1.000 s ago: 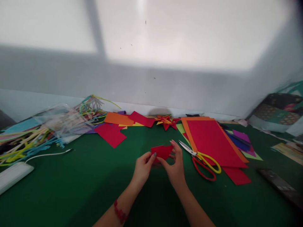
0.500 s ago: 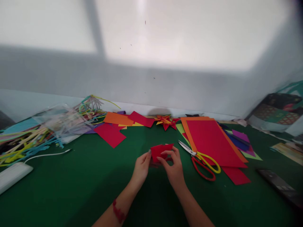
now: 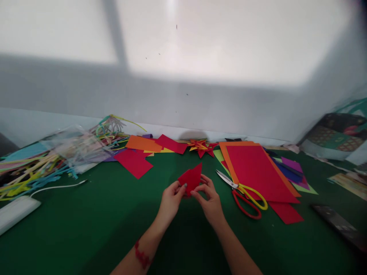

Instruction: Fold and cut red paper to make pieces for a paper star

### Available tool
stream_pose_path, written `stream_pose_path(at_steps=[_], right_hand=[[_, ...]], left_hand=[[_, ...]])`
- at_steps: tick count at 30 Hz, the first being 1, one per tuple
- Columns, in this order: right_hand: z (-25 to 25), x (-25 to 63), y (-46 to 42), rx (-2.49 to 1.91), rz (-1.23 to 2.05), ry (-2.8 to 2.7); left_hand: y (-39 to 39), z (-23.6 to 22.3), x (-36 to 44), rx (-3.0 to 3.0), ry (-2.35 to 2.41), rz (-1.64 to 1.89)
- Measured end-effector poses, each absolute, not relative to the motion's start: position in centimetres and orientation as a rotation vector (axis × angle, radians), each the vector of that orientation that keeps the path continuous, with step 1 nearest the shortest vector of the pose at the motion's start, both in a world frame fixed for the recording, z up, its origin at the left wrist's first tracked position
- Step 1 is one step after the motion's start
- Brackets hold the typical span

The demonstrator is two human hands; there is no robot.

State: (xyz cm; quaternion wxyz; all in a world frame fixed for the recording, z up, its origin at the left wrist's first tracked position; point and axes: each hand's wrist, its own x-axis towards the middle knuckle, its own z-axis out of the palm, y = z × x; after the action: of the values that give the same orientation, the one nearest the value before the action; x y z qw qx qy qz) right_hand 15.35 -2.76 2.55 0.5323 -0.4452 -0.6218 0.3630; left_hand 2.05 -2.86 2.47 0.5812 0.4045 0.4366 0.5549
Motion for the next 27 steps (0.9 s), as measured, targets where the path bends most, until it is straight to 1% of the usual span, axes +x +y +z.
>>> stream_pose_path(at_steps=[4, 11, 20, 27], right_hand=[[2.86, 15.35, -2.94, -1.093, 0.826, -1.513], [3.08, 15.21, -3.19, -1.164, 0.738, -1.554], [3.29, 15.08, -3.24, -1.129, 0.739, -1.539], [2.68, 15.15, -3.05, -1.165, 0.788, -1.498]], left_hand=[[-2.79, 2.66, 1.78, 0.910, 1.023, 1.293], [-2.99, 2.24, 1.98, 1.047, 1.060, 1.302], [-3.55, 2.58, 1.81, 1.406, 1.284, 1.261], [-3.61, 2.65, 1.91, 1.423, 1.354, 1.231]])
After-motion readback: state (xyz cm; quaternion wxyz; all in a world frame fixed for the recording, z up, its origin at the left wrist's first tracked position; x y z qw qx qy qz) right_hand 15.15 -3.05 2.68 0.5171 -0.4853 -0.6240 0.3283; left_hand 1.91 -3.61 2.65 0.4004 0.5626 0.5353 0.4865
